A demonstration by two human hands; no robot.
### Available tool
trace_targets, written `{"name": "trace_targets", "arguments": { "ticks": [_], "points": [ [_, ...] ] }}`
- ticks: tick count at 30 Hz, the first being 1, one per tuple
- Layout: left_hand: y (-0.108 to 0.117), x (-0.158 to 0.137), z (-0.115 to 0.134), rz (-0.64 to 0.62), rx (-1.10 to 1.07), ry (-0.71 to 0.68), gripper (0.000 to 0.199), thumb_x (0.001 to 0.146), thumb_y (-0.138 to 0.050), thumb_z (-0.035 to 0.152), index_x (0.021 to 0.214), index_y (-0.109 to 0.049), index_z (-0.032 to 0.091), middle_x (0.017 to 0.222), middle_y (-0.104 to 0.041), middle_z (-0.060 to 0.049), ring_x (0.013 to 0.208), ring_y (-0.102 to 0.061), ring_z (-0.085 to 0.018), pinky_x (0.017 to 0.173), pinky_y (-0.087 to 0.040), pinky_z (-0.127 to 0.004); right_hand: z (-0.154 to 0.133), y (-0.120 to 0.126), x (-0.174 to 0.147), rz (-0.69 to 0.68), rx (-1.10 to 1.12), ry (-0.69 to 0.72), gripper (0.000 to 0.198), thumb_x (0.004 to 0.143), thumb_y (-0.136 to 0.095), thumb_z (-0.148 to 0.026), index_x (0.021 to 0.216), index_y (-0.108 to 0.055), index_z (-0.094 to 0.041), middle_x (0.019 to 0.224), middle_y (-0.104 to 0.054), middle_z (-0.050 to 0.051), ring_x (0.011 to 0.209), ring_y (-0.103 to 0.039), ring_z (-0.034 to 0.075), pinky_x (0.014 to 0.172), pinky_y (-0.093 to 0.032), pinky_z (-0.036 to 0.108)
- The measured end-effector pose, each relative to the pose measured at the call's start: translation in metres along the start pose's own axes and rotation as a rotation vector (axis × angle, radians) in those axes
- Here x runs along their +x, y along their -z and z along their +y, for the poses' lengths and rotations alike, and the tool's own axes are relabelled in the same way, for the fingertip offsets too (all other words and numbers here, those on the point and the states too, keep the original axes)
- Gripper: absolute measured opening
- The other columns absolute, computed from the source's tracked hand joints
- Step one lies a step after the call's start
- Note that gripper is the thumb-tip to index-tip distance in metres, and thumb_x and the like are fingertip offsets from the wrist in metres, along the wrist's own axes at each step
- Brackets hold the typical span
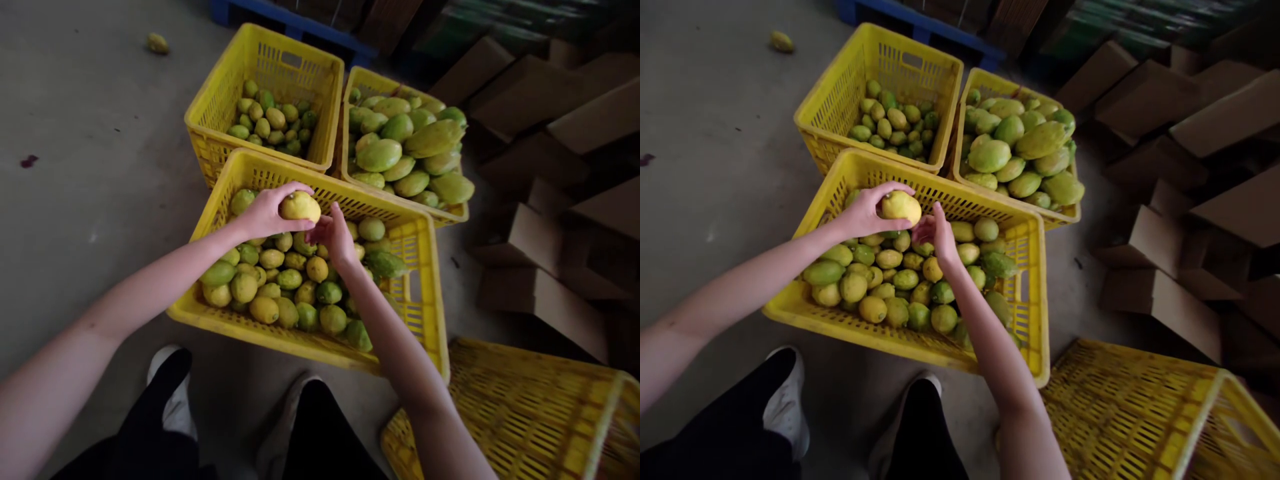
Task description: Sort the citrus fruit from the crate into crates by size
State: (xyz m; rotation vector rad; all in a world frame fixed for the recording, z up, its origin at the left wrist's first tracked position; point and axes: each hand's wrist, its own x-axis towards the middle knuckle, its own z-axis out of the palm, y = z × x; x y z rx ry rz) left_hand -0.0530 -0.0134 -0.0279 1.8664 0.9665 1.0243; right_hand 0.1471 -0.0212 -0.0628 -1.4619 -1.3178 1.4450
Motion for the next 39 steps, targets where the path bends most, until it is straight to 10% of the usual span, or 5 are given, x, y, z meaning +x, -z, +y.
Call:
{"name": "trace_targets", "arguments": {
  "ticks": [7, 13, 17, 25, 39],
  "points": [
    [0.001, 0.006, -0.019, 0.302, -0.043, 0.2, 0.056, 0.065, -0.087, 0.051, 0.104, -0.061, 0.02, 0.105, -0.07, -0.005, 0.099, -0.067, -0.022, 0.086, -0.052, -0.031, 0.061, 0.015, 0.015, 0.066, -1.188, 0.065, 0.044, 0.083, -0.064, -0.036, 0.12, -0.061, -0.013, 0.122, -0.07, 0.02, 0.117, -0.061, 0.036, 0.099, -0.044, 0.049],
    [0.0, 0.012, -0.02, 0.396, -0.291, 0.364, 0.054, 0.065, -0.091, 0.044, 0.099, -0.057, 0.02, 0.101, -0.069, -0.004, 0.098, -0.069, -0.022, 0.081, -0.056, -0.03, 0.07, -0.003, 0.011, -0.029, -1.374, -0.033, 0.058, 0.084, -0.067, -0.04, 0.128, -0.055, -0.004, 0.121, -0.07, 0.028, 0.124, -0.058, 0.041, 0.107, -0.034, 0.051],
    [0.002, 0.011, -0.011, 0.385, -0.505, 0.499, 0.056, 0.068, -0.091, 0.044, 0.104, -0.055, 0.02, 0.098, -0.071, -0.005, 0.086, -0.073, -0.021, 0.072, -0.058, -0.029, 0.062, 0.006, 0.012, 0.088, -1.086, -0.04, 0.053, 0.077, -0.073, -0.047, 0.115, -0.063, -0.012, 0.107, -0.075, 0.019, 0.11, -0.066, 0.038, 0.103, -0.042, 0.051],
    [0.005, 0.01, -0.006, 0.293, -0.832, 0.562, 0.045, 0.076, -0.084, 0.044, 0.106, -0.058, 0.022, 0.095, -0.073, -0.003, 0.066, -0.07, -0.013, 0.06, -0.053, -0.022, 0.004, 0.015, -0.007, -0.024, 0.358, 0.048, 0.042, 0.063, -0.081, -0.048, 0.095, -0.063, -0.026, 0.099, -0.075, 0.003, 0.099, -0.07, 0.028, 0.085, -0.061, 0.042],
    [0.018, 0.01, 0.01, 0.146, -1.219, 0.68, 0.056, 0.093, -0.047, 0.062, 0.12, -0.062, 0.015, 0.088, -0.074, -0.008, 0.076, -0.072, -0.021, 0.068, -0.06, -0.031, 0.004, 0.017, -0.014, 0.045, 0.885, -0.127, 0.027, 0.072, -0.071, -0.025, 0.096, -0.058, -0.028, 0.096, -0.072, -0.003, 0.091, -0.07, 0.019, 0.087, -0.061, 0.04]
  ]
}}
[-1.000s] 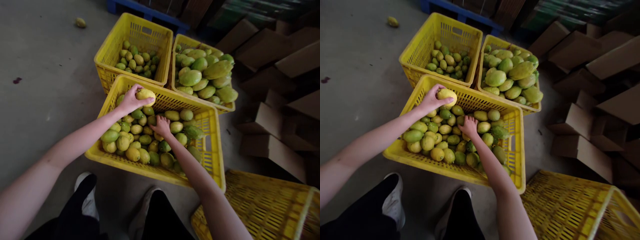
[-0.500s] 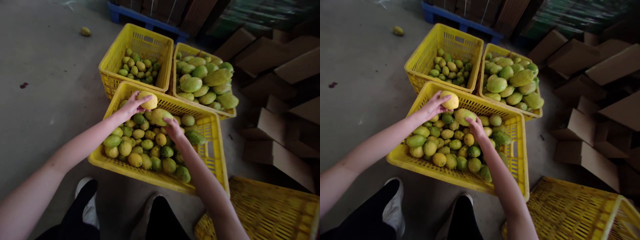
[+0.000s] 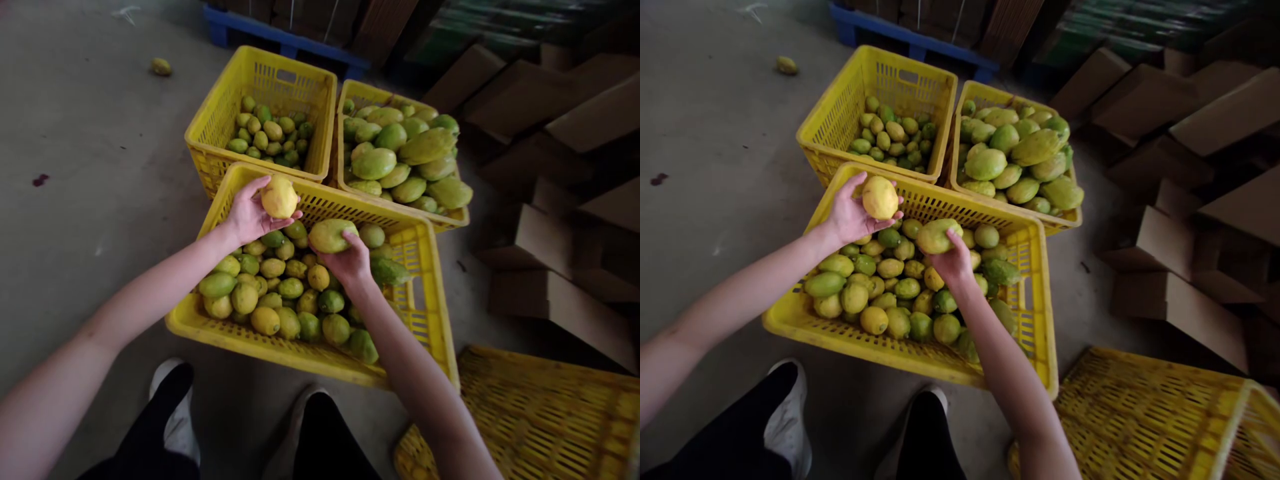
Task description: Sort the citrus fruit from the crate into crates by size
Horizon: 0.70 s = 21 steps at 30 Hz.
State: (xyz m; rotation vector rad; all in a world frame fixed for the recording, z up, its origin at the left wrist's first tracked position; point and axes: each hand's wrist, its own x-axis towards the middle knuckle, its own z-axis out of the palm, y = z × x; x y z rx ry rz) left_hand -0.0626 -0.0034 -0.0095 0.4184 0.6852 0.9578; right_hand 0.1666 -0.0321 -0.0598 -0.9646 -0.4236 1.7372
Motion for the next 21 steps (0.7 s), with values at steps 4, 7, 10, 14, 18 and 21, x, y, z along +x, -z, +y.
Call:
{"name": "trace_targets", "arguments": {
  "ticks": [4, 7, 10, 14, 18, 21],
  "points": [
    [-0.003, 0.001, -0.003, 0.062, -0.007, -0.009, 0.058, 0.1, -0.029, 0.062, 0.105, -0.064, 0.016, 0.082, -0.074, -0.007, 0.076, -0.071, -0.02, 0.078, -0.061, -0.039, 0.013, -0.008, -0.006, 0.021, 0.021, -0.08, 0.04, 0.078, -0.07, -0.059, 0.101, -0.064, -0.027, 0.09, -0.073, 0.001, 0.089, -0.07, 0.023, 0.083, -0.062, 0.043],
    [0.001, 0.007, -0.009, 0.07, 0.069, -0.068, 0.059, 0.099, -0.031, 0.062, 0.082, -0.065, 0.017, 0.072, -0.07, -0.007, 0.077, -0.071, -0.022, 0.073, -0.06, -0.037, 0.023, -0.02, -0.013, -0.011, -0.074, -0.139, 0.06, 0.075, -0.054, -0.083, 0.087, -0.066, -0.025, 0.081, -0.072, 0.006, 0.096, -0.071, 0.031, 0.082, -0.062, 0.05],
    [0.004, 0.011, -0.016, 0.1, 0.296, -0.127, 0.06, 0.093, -0.038, 0.065, 0.068, -0.066, 0.019, 0.062, -0.068, -0.008, 0.071, -0.071, -0.024, 0.062, -0.058, -0.033, 0.029, -0.03, -0.02, -0.082, -0.211, -0.191, 0.057, 0.073, -0.054, -0.08, 0.07, -0.062, -0.024, 0.072, -0.069, 0.008, 0.094, -0.072, 0.034, 0.079, -0.062, 0.05],
    [-0.001, 0.006, -0.025, 0.002, 0.675, -0.242, 0.054, 0.09, -0.048, 0.055, 0.057, -0.07, 0.019, 0.056, -0.067, -0.007, 0.058, -0.066, -0.018, 0.06, -0.053, -0.027, 0.034, -0.037, -0.028, -0.08, -0.366, -0.089, 0.038, 0.07, -0.064, -0.059, 0.059, -0.059, -0.024, 0.065, -0.068, 0.008, 0.09, -0.072, 0.033, 0.083, -0.06, 0.048],
    [-0.009, -0.002, -0.031, -0.055, 0.843, -0.362, 0.048, 0.088, -0.05, 0.044, 0.053, -0.072, 0.02, 0.058, -0.07, -0.005, 0.058, -0.064, -0.016, 0.064, -0.051, -0.025, 0.032, -0.038, -0.033, 0.019, -0.503, 0.192, 0.026, 0.072, -0.06, -0.047, 0.057, -0.062, -0.025, 0.069, -0.071, 0.006, 0.089, -0.071, 0.03, 0.089, -0.057, 0.046],
    [-0.012, -0.005, -0.034, -0.07, 0.878, -0.379, 0.044, 0.086, -0.051, 0.04, 0.053, -0.072, 0.02, 0.06, -0.071, -0.005, 0.06, -0.064, -0.016, 0.064, -0.049, -0.025, 0.03, -0.036, -0.033, 0.054, -0.562, 0.289, 0.023, 0.073, -0.057, -0.044, 0.062, -0.067, -0.026, 0.068, -0.072, 0.005, 0.089, -0.07, 0.031, 0.088, -0.056, 0.046]
  ]
}}
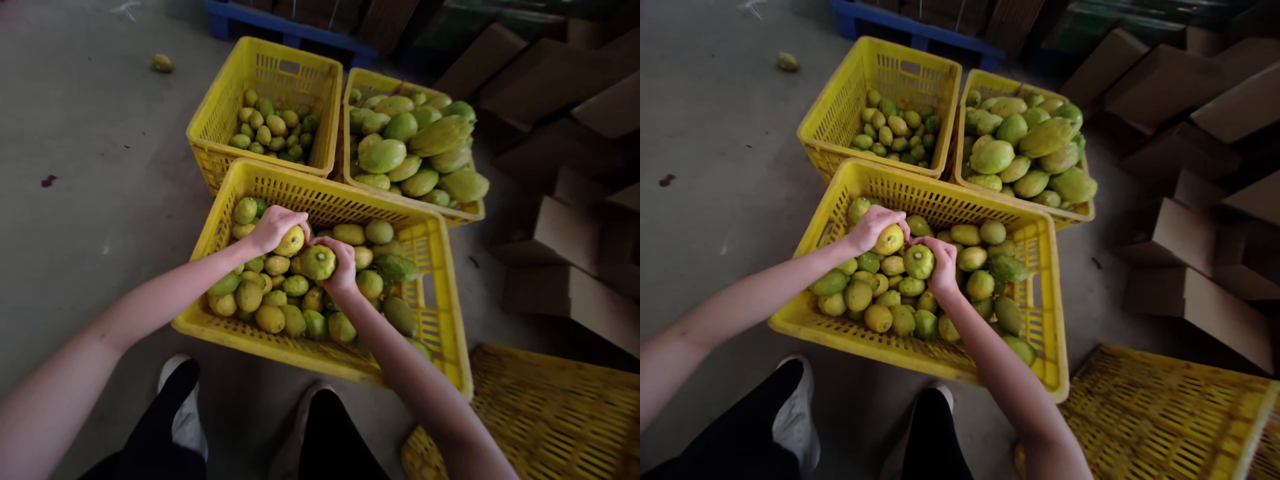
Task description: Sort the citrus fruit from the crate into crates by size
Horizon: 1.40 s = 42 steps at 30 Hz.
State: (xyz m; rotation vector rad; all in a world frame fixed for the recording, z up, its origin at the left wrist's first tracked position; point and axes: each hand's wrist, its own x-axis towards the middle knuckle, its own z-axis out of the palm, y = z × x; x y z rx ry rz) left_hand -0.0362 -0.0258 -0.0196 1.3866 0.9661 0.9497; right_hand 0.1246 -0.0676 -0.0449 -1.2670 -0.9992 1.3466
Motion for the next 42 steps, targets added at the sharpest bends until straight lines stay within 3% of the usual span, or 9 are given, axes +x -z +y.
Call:
{"name": "trace_targets", "arguments": {
  "ticks": [13, 17, 19, 24, 27, 30, 33, 36, 42],
  "points": [
    [0.004, -0.003, 0.005, -0.027, 0.107, -0.07, 0.041, 0.084, -0.052, 0.037, 0.053, -0.073, 0.021, 0.062, -0.072, -0.006, 0.062, -0.065, -0.018, 0.062, -0.047, -0.027, 0.0, 0.006, -0.001, -0.014, -0.085, 0.085, 0.027, 0.077, -0.053, -0.043, 0.064, -0.071, -0.028, 0.072, -0.075, 0.004, 0.082, -0.07, 0.03, 0.088, -0.057, 0.046],
    [0.005, -0.003, 0.004, -0.034, 0.077, -0.051, 0.04, 0.083, -0.054, 0.039, 0.053, -0.073, 0.021, 0.061, -0.072, -0.006, 0.064, -0.066, -0.018, 0.062, -0.048, -0.027, -0.001, 0.004, 0.0, -0.02, -0.018, 0.034, 0.027, 0.075, -0.053, -0.045, 0.063, -0.069, -0.027, 0.072, -0.074, 0.005, 0.085, -0.072, 0.03, 0.09, -0.057, 0.046],
    [0.005, 0.0, 0.001, -0.046, 0.011, -0.037, 0.039, 0.081, -0.054, 0.038, 0.053, -0.072, 0.019, 0.061, -0.071, -0.006, 0.063, -0.066, -0.017, 0.064, -0.05, -0.026, 0.0, 0.004, 0.005, -0.037, 0.092, -0.074, 0.03, 0.075, -0.051, -0.049, 0.064, -0.067, -0.025, 0.072, -0.074, 0.007, 0.088, -0.073, 0.031, 0.091, -0.058, 0.046],
    [0.006, 0.008, -0.011, 0.042, -0.342, 0.238, 0.038, 0.081, -0.048, 0.037, 0.056, -0.068, 0.017, 0.062, -0.069, -0.008, 0.06, -0.064, -0.018, 0.059, -0.053, -0.028, 0.003, 0.008, 0.017, -0.154, 0.255, -0.449, 0.051, 0.08, -0.045, -0.066, 0.079, -0.067, -0.021, 0.08, -0.075, 0.012, 0.094, -0.073, 0.033, 0.08, -0.062, 0.048],
    [0.008, 0.013, -0.014, 0.204, -0.576, 0.423, 0.04, 0.084, -0.045, 0.049, 0.068, -0.066, 0.019, 0.068, -0.068, -0.009, 0.065, -0.068, -0.022, 0.058, -0.057, -0.032, 0.001, 0.009, 0.016, -0.24, 0.291, -0.504, 0.061, 0.083, -0.044, -0.074, 0.101, -0.067, -0.02, 0.089, -0.076, 0.01, 0.091, -0.074, 0.032, 0.072, -0.062, 0.046],
    [0.01, 0.016, -0.016, 0.326, -0.672, 0.48, 0.036, 0.083, -0.055, 0.055, 0.085, -0.065, 0.021, 0.073, -0.068, -0.007, 0.072, -0.071, -0.023, 0.061, -0.06, -0.034, -0.002, 0.009, 0.014, -0.256, 0.353, -0.531, 0.049, 0.084, -0.054, -0.064, 0.112, -0.064, -0.024, 0.091, -0.076, 0.006, 0.082, -0.075, 0.027, 0.062, -0.062, 0.039],
    [0.012, 0.018, -0.018, 0.359, -0.752, 0.55, 0.036, 0.083, -0.062, 0.053, 0.099, -0.063, 0.021, 0.073, -0.069, -0.006, 0.071, -0.071, -0.022, 0.058, -0.061, -0.032, 0.001, 0.01, 0.017, -0.193, 0.4, -0.609, 0.036, 0.084, -0.061, -0.051, 0.107, -0.064, -0.023, 0.083, -0.075, 0.006, 0.069, -0.071, 0.022, 0.048, -0.057, 0.029],
    [0.013, 0.019, -0.019, 0.327, -0.823, 0.691, 0.04, 0.084, -0.061, 0.052, 0.104, -0.066, 0.018, 0.07, -0.069, -0.009, 0.064, -0.069, -0.023, 0.047, -0.058, -0.028, 0.01, 0.014, 0.024, -0.093, 0.429, -0.731, 0.037, 0.086, -0.057, -0.056, 0.096, -0.063, -0.021, 0.078, -0.072, 0.008, 0.059, -0.064, 0.018, 0.039, -0.052, 0.024],
    [0.012, 0.018, -0.017, 0.344, -0.847, 0.846, 0.043, 0.092, -0.048, 0.046, 0.111, -0.067, 0.013, 0.065, -0.069, -0.01, 0.06, -0.069, -0.023, 0.042, -0.056, -0.025, 0.022, 0.02, 0.033, 0.138, 0.447, -0.795, 0.041, 0.088, -0.051, -0.061, 0.093, -0.061, -0.021, 0.074, -0.067, 0.007, 0.066, -0.066, 0.02, 0.044, -0.058, 0.027]
  ]
}}
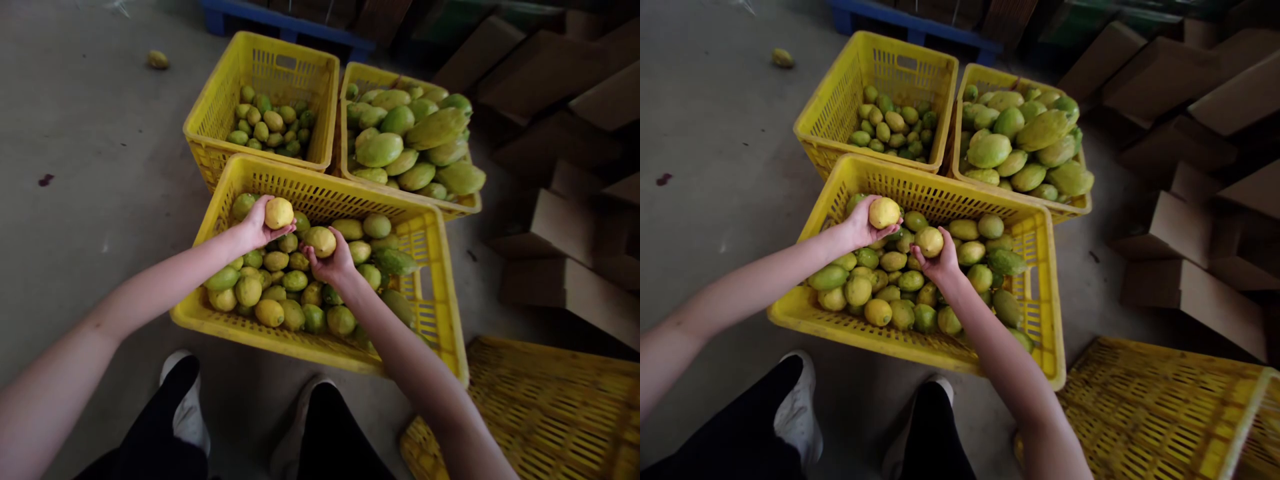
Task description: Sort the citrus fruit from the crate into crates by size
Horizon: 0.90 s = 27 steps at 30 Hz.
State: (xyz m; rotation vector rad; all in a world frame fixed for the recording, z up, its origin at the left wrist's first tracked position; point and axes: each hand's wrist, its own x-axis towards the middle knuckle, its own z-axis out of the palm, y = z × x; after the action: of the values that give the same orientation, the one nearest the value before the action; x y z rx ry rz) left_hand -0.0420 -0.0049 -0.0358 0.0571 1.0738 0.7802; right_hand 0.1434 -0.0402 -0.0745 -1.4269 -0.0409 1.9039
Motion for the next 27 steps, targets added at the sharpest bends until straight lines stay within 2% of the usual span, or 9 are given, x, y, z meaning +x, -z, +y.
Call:
{"name": "trace_targets", "arguments": {
  "ticks": [2, 5, 8, 10, 13, 16, 20, 27],
  "points": [
    [0.0, 0.0, 0.0, 0.01, 0.01, 0.006, 0.042, 0.093, -0.047, 0.045, 0.111, -0.067, 0.013, 0.067, -0.07, -0.011, 0.061, -0.07, -0.023, 0.044, -0.056, -0.025, -0.001, -0.001, -0.001, 0.027, 0.034, 0.018, 0.038, 0.089, -0.05, -0.057, 0.094, -0.061, -0.021, 0.075, -0.067, 0.007, 0.069, -0.067, 0.019, 0.048, -0.059, 0.027],
    [-0.002, 0.001, 0.0, -0.007, 0.035, -0.013, 0.036, 0.092, -0.051, 0.046, 0.104, -0.067, 0.016, 0.068, -0.07, -0.01, 0.062, -0.07, -0.023, 0.045, -0.056, -0.027, -0.001, -0.002, -0.006, -0.022, 0.042, 0.078, 0.032, 0.087, -0.053, -0.051, 0.094, -0.062, -0.021, 0.079, -0.07, 0.007, 0.076, -0.07, 0.022, 0.06, -0.063, 0.032],
    [-0.005, 0.0, -0.001, -0.031, 0.044, -0.127, 0.025, 0.089, -0.059, 0.044, 0.095, -0.064, 0.02, 0.067, -0.067, -0.003, 0.059, -0.067, -0.019, 0.048, -0.055, -0.026, -0.001, -0.001, -0.011, -0.115, 0.0, 0.162, 0.022, 0.08, -0.059, -0.038, 0.095, -0.063, -0.022, 0.084, -0.073, 0.007, 0.088, -0.073, 0.028, 0.075, -0.064, 0.043],
    [-0.008, -0.002, -0.002, -0.059, 0.056, -0.208, 0.019, 0.087, -0.066, 0.039, 0.09, -0.062, 0.021, 0.067, -0.065, 0.001, 0.056, -0.064, -0.014, 0.051, -0.054, -0.023, -0.002, -0.001, -0.014, -0.166, -0.015, 0.23, 0.022, 0.077, -0.062, -0.034, 0.096, -0.064, -0.022, 0.086, -0.075, 0.006, 0.092, -0.073, 0.03, 0.08, -0.063, 0.047],
    [-0.008, -0.007, -0.002, -0.146, 0.093, -0.231, 0.027, 0.086, -0.067, 0.044, 0.08, -0.062, 0.019, 0.067, -0.065, 0.001, 0.054, -0.063, -0.013, 0.052, -0.053, -0.023, -0.004, -0.002, -0.018, -0.263, 0.048, 0.301, 0.029, 0.081, -0.062, -0.048, 0.096, -0.067, -0.024, 0.083, -0.075, 0.004, 0.089, -0.073, 0.028, 0.079, -0.063, 0.044],
    [-0.006, -0.011, 0.0, -0.237, 0.121, -0.217, 0.038, 0.088, -0.057, 0.05, 0.072, -0.063, 0.016, 0.064, -0.066, -0.003, 0.054, -0.065, -0.017, 0.051, -0.053, -0.027, -0.006, -0.002, -0.022, -0.38, 0.085, 0.297, 0.045, 0.086, -0.053, -0.064, 0.084, -0.07, -0.022, 0.073, -0.073, 0.005, 0.078, -0.072, 0.027, 0.076, -0.063, 0.044],
    [-0.004, -0.014, 0.0, -0.343, 0.204, -0.283, 0.036, 0.086, -0.054, 0.039, 0.062, -0.065, 0.015, 0.061, -0.067, -0.005, 0.053, -0.065, -0.018, 0.05, -0.051, -0.027, -0.005, -0.002, -0.025, -0.477, -0.059, 0.3, 0.042, 0.086, -0.055, -0.054, 0.062, -0.065, -0.021, 0.059, -0.067, 0.006, 0.068, -0.07, 0.026, 0.073, -0.062, 0.044],
    [-0.005, -0.021, -0.009, -0.552, 0.438, -0.41, 0.037, 0.084, -0.052, 0.029, 0.055, -0.067, 0.014, 0.058, -0.068, -0.009, 0.054, -0.063, -0.018, 0.056, -0.051, -0.027, 0.0, -0.005, -0.029, -0.578, -0.473, 0.502, 0.027, 0.069, -0.062, -0.04, 0.056, -0.071, -0.018, 0.059, -0.07, 0.007, 0.068, -0.07, 0.025, 0.068, -0.057, 0.035]
  ]
}}
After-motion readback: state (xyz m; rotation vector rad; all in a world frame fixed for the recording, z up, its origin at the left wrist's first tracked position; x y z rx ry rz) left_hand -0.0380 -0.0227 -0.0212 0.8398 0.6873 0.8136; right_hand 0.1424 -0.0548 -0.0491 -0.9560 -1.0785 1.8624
